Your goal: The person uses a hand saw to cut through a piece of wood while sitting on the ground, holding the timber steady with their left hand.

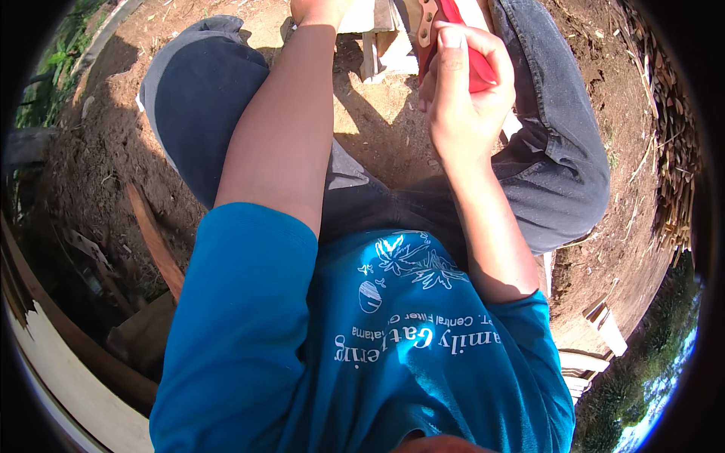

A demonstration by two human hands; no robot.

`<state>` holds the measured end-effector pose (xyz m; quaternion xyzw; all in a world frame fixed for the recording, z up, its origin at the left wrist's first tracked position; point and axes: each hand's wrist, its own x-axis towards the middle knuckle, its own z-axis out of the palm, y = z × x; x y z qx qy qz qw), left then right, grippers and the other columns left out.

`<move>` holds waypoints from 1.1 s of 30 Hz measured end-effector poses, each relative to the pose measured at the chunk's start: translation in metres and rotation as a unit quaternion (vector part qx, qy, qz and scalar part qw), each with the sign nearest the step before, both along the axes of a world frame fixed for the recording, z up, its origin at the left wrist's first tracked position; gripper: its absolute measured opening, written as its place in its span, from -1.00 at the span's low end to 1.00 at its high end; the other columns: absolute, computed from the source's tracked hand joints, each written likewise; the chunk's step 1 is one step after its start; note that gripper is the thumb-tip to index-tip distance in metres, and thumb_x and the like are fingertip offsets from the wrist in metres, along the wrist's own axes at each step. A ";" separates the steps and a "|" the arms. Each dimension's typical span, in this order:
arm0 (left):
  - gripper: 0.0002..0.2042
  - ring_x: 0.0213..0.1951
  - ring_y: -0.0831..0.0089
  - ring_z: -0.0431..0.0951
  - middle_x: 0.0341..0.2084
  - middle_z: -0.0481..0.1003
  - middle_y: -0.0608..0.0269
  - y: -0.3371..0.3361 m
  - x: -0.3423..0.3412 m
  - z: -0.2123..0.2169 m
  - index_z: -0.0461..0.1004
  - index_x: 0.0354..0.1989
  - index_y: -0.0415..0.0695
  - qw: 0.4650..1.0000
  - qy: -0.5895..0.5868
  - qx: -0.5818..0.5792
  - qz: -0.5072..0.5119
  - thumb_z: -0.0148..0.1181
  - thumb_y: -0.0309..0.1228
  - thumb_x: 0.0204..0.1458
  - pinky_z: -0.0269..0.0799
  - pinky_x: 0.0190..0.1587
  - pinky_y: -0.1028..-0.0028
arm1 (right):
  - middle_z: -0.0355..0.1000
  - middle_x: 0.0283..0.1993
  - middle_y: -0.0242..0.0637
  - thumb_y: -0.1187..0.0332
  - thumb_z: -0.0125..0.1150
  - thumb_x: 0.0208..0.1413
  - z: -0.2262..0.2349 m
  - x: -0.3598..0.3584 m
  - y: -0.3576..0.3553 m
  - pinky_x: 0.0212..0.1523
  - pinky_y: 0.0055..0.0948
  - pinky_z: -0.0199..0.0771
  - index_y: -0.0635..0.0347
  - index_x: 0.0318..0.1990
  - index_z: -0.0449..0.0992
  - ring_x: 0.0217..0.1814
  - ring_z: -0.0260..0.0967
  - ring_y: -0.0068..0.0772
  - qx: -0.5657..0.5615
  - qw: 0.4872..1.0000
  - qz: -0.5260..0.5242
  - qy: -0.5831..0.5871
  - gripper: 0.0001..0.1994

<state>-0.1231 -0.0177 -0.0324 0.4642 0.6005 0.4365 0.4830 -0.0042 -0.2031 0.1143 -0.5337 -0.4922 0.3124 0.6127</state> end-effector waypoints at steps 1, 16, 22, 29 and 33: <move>-0.71 -0.19 0.09 0.62 -0.27 0.63 -0.01 0.003 0.002 0.000 0.59 -0.13 -0.20 1.000 -0.001 0.008 0.002 0.03 -0.26 0.26 0.50 -0.07 0.11 | 0.40 -0.58 -0.43 0.34 0.18 0.40 -0.016 0.000 0.029 -0.69 -0.63 0.20 0.26 -0.12 0.52 -0.70 0.24 -0.73 0.022 1.000 -0.010 -0.006 -0.84; -0.53 -0.08 0.02 0.60 -0.14 0.62 -0.06 -0.012 0.020 0.011 0.56 0.00 -0.17 0.992 0.039 -0.117 0.032 -0.10 -0.02 0.34 0.48 0.01 0.12 | 0.46 -0.31 -0.42 0.29 0.28 0.34 -0.054 0.007 0.080 -0.27 -0.63 0.34 0.28 -0.10 0.56 -0.26 0.35 -0.69 -0.065 0.988 -0.122 -0.074 -0.79; -0.52 -0.08 0.11 0.60 -0.12 0.62 0.01 -0.013 0.018 0.013 0.56 0.03 -0.13 0.989 0.029 -0.136 0.043 -0.07 0.02 0.32 0.48 0.00 0.16 | 0.55 -0.16 -0.22 0.23 0.31 0.32 -0.070 -0.006 0.086 0.03 -0.32 0.47 0.32 -0.04 0.57 -0.09 0.47 -0.37 0.000 0.972 -0.189 -0.141 -0.71; -0.53 -0.10 0.25 0.59 -0.13 0.62 0.10 -0.022 0.008 0.044 0.56 0.05 -0.10 0.985 -0.027 -0.172 0.014 -0.04 0.04 0.31 0.49 -0.04 0.23 | 0.58 -0.19 -0.14 0.27 0.28 0.29 -0.035 0.004 0.100 -0.02 -0.32 0.48 0.32 -0.08 0.59 -0.12 0.52 -0.29 0.019 0.981 -0.116 -0.153 -0.74; -0.56 -0.11 0.25 0.60 -0.15 0.62 0.11 -0.005 0.011 0.016 0.56 0.03 -0.11 0.991 -0.016 -0.128 0.024 -0.03 -0.01 0.31 0.50 -0.05 0.22 | 0.40 -0.48 -0.34 0.31 0.16 0.39 -0.012 0.001 0.039 -0.48 -0.52 0.30 0.27 -0.10 0.53 -0.54 0.28 -0.57 -0.015 0.998 -0.027 -0.054 -0.81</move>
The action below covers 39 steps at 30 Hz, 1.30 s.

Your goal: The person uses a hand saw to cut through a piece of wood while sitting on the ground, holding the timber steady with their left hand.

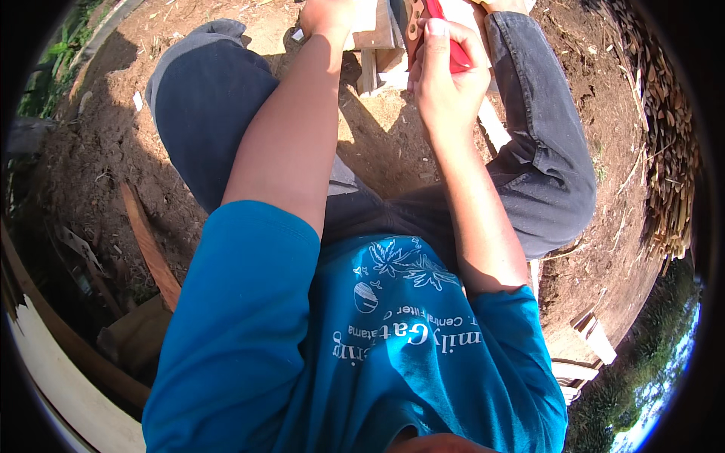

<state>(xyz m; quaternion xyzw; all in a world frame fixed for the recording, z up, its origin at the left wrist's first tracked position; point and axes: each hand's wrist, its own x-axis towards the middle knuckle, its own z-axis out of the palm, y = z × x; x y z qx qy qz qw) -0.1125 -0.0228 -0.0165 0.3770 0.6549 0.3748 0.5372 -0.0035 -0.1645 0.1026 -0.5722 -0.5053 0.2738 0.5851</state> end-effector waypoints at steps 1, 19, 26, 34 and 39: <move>-0.57 -0.11 0.25 0.60 -0.15 0.62 0.12 0.003 0.002 -0.007 0.56 0.03 -0.11 1.000 0.000 0.010 0.001 -0.02 -0.02 0.31 0.50 -0.05 0.22 | 0.35 -0.52 -0.37 0.31 0.14 0.41 0.006 0.001 -0.027 -0.54 -0.54 0.27 0.26 -0.10 0.51 -0.60 0.23 -0.60 -0.015 1.000 0.006 0.016 -0.82; -0.71 -0.15 0.21 0.63 -0.20 0.62 0.02 0.031 -0.002 -0.053 0.56 -0.02 -0.12 0.991 0.005 0.123 0.056 0.09 -0.21 0.26 0.51 -0.07 0.18 | 0.57 -0.26 -0.10 0.24 0.25 0.30 -0.033 -0.002 0.085 -0.10 -0.26 0.50 0.30 -0.14 0.60 -0.19 0.54 -0.19 0.056 0.985 -0.062 -0.154 -0.74; -0.67 -0.12 0.14 0.63 -0.17 0.62 -0.05 0.008 -0.006 -0.050 0.55 -0.01 -0.16 0.996 -0.026 0.072 0.051 0.09 -0.18 0.24 0.52 -0.04 0.15 | 0.46 -0.47 -0.38 0.41 0.17 0.38 0.039 0.002 -0.094 -0.64 -0.65 0.18 0.23 -0.18 0.54 -0.64 0.24 -0.75 -0.031 0.993 0.016 0.117 -0.90; -0.62 -0.07 0.05 0.63 -0.14 0.61 -0.12 0.019 -0.002 -0.045 0.54 0.00 -0.22 0.996 0.036 0.063 0.048 0.09 -0.15 0.23 0.52 0.01 0.12 | 0.54 -0.31 -0.20 0.31 0.19 0.36 -0.030 -0.003 0.047 -0.39 -0.38 0.39 0.28 -0.09 0.55 -0.44 0.38 -0.39 0.097 0.980 -0.031 -0.171 -0.81; -0.59 -0.04 0.00 0.63 -0.12 0.61 -0.16 0.021 -0.021 -0.061 0.54 0.00 -0.25 0.991 0.102 0.030 0.087 0.09 -0.13 0.23 0.52 0.03 0.10 | 0.58 -0.11 0.02 0.16 0.29 0.26 -0.048 -0.020 0.054 -0.01 -0.14 0.50 0.30 -0.06 0.60 -0.08 0.53 -0.02 0.025 0.980 -0.100 -0.169 -0.66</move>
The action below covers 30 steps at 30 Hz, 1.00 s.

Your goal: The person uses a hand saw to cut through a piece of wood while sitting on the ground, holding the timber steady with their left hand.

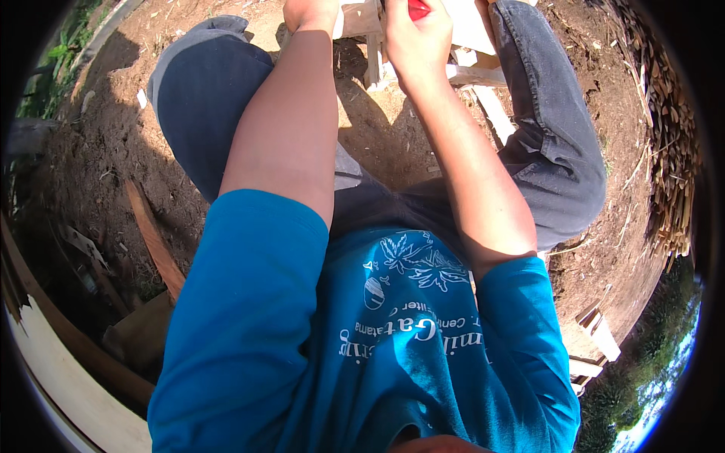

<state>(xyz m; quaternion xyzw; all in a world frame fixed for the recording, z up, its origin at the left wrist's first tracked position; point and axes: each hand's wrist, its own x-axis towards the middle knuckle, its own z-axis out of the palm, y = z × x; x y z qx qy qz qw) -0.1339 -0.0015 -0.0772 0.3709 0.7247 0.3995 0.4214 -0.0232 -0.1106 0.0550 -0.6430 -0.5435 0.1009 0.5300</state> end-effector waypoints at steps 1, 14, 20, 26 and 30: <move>-0.58 -0.04 -0.01 0.63 -0.12 0.61 -0.17 -0.001 -0.008 -0.004 0.54 0.00 -0.26 1.000 0.011 -0.007 0.022 0.09 -0.12 0.22 0.52 0.04 0.10 | 0.48 -0.34 -0.19 0.26 0.20 0.34 0.015 -0.001 -0.031 -0.33 -0.37 0.35 0.29 -0.08 0.56 -0.37 0.36 -0.34 -0.031 0.992 0.074 0.097 -0.76; -0.53 0.04 -0.05 0.63 -0.01 0.60 -0.18 -0.030 -0.015 -0.017 0.54 0.09 -0.29 0.967 0.126 -0.214 -0.048 0.09 -0.13 0.22 0.53 0.08 0.09 | 0.12 -0.64 -0.45 0.02 0.18 0.37 0.146 0.106 -0.229 -0.72 -0.44 0.19 0.11 -0.14 0.37 -0.79 0.04 -0.57 -0.060 0.956 0.070 0.277 -0.66; -0.59 0.08 0.09 0.62 0.04 0.59 -0.09 -0.007 -0.081 -0.116 0.57 0.14 -0.19 0.860 0.203 -0.265 -0.386 0.09 -0.22 0.22 0.52 0.04 0.14 | 0.12 -0.62 -0.45 0.06 0.18 0.38 0.142 0.087 -0.207 -0.69 -0.44 0.21 0.11 -0.11 0.40 -0.76 0.07 -0.56 -0.048 0.920 0.158 0.356 -0.70; -0.50 0.17 -0.03 0.56 0.10 0.58 -0.10 -0.014 -0.019 -0.062 0.58 0.13 -0.18 0.902 0.257 -0.162 -0.306 0.05 -0.03 0.25 0.48 0.11 0.18 | 0.14 -0.60 -0.45 0.08 0.19 0.38 0.147 0.088 -0.221 -0.68 -0.46 0.21 0.09 -0.10 0.44 -0.74 0.07 -0.56 -0.027 0.923 0.108 0.369 -0.73; -0.32 0.04 -0.05 0.59 0.10 0.53 -0.17 -0.018 0.043 0.045 0.36 0.23 -0.41 0.917 -0.329 -0.016 -0.224 -0.09 0.09 0.34 0.53 0.16 0.07 | 0.16 -0.59 -0.44 0.07 0.20 0.37 0.151 0.097 -0.240 -0.68 -0.46 0.20 0.06 -0.10 0.44 -0.74 0.08 -0.55 -0.015 0.934 0.039 0.354 -0.73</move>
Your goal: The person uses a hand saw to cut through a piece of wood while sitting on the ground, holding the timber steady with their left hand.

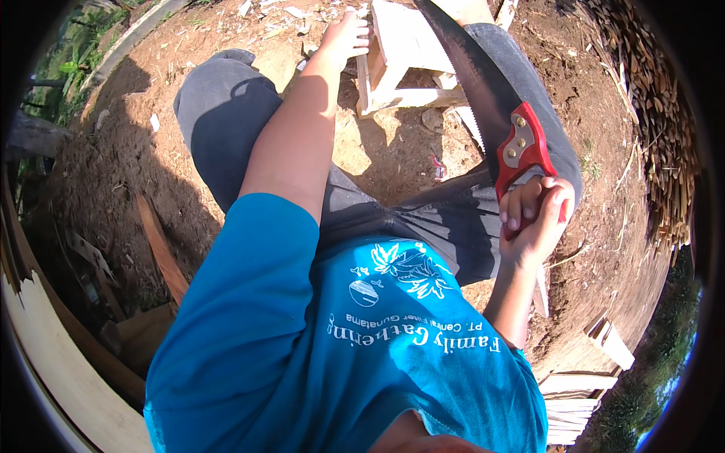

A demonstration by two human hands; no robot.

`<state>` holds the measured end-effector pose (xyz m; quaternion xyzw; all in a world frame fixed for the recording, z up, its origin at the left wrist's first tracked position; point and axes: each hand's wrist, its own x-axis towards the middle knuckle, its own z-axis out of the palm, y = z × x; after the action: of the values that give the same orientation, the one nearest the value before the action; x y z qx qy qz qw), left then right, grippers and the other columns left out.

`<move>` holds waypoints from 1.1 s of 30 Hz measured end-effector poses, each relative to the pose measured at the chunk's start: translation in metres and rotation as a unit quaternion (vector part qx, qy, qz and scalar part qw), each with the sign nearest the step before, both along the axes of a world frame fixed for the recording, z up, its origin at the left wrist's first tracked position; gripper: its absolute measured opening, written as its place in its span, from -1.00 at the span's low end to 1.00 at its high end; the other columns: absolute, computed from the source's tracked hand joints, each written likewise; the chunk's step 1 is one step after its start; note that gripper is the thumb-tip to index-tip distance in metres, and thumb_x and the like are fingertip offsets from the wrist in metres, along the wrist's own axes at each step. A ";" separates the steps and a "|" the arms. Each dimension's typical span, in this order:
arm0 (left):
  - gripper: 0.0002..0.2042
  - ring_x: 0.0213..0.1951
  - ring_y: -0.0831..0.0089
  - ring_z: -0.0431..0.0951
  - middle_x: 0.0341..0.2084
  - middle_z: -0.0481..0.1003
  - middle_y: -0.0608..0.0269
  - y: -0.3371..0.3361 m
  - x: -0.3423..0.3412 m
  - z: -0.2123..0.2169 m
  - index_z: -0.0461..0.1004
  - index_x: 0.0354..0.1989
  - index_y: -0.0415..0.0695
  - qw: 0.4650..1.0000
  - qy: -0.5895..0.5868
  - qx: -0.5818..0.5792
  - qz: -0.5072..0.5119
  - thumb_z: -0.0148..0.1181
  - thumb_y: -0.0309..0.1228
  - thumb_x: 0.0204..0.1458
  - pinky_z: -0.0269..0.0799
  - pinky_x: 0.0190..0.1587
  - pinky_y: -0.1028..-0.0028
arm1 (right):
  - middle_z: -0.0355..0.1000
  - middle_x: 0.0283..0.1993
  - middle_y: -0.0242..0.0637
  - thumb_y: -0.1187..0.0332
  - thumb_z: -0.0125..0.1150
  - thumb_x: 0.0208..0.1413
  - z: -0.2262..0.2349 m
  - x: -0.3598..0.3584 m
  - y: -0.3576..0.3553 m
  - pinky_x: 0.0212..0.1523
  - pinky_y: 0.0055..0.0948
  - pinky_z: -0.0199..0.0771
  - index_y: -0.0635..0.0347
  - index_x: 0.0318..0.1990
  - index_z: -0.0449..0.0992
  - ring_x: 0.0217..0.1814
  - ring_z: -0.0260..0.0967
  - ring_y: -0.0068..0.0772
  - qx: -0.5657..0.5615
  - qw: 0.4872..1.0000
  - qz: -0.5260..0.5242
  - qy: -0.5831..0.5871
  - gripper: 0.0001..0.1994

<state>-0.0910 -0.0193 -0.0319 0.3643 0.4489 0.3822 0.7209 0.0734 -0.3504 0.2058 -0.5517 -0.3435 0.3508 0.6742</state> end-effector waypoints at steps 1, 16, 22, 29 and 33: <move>-0.38 0.13 -0.04 0.54 0.17 0.47 -0.20 0.006 -0.007 0.011 0.31 0.29 -0.39 0.999 -0.031 -0.021 -0.012 -0.14 0.01 0.39 0.50 0.22 0.09 | 0.16 -0.59 -0.44 0.07 0.20 0.37 0.001 -0.002 0.004 -0.68 -0.46 0.20 0.06 -0.11 0.44 -0.74 0.08 -0.55 0.005 1.000 0.011 0.009 -0.73; -0.86 -0.31 0.34 0.68 -0.36 0.61 0.13 0.018 -0.003 0.019 0.59 -0.23 -0.34 0.999 0.022 -0.035 -0.026 0.31 -0.50 0.12 0.69 -0.22 0.44 | 0.16 -0.58 -0.46 0.04 0.18 0.38 0.050 -0.010 -0.078 -0.66 -0.45 0.23 0.08 -0.12 0.38 -0.71 0.12 -0.56 0.057 0.994 0.035 -0.085 -0.70; -0.81 -0.28 0.27 0.67 -0.29 0.61 0.04 0.026 0.009 0.014 0.59 -0.15 -0.35 0.998 -0.004 -0.065 0.017 0.31 -0.57 0.05 0.70 -0.18 0.35 | 0.17 -0.58 -0.42 0.03 0.18 0.37 0.083 -0.011 -0.135 -0.76 -0.50 0.17 0.05 -0.14 0.39 -0.77 0.10 -0.54 0.103 0.989 -0.022 -0.106 -0.70; -0.79 -0.12 0.28 0.63 -0.19 0.58 0.09 0.018 -0.003 0.011 0.56 -0.06 -0.30 0.999 -0.013 -0.038 0.005 0.30 -0.53 0.14 0.68 -0.01 0.33 | 0.21 -0.58 -0.41 -0.04 0.20 0.34 0.096 0.004 -0.084 -0.74 -0.55 0.11 0.23 0.42 0.18 -0.77 0.04 -0.60 0.150 0.972 -0.123 -0.132 -0.31; -0.49 -0.08 0.20 0.63 -0.02 0.52 -0.05 0.011 -0.002 0.020 0.32 0.21 -0.36 0.999 -0.010 -0.029 0.031 0.35 -0.51 0.11 0.66 0.02 0.24 | 0.16 -0.58 -0.44 0.01 0.11 0.41 0.106 0.022 -0.037 -0.69 -0.53 0.10 0.31 0.48 0.06 -0.72 0.05 -0.63 0.148 0.969 -0.125 -0.155 -0.28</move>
<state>-0.0930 -0.0085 -0.0120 0.3257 0.4636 0.3945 0.7234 0.0955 -0.3872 0.3122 -0.5319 -0.4202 0.1196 0.7254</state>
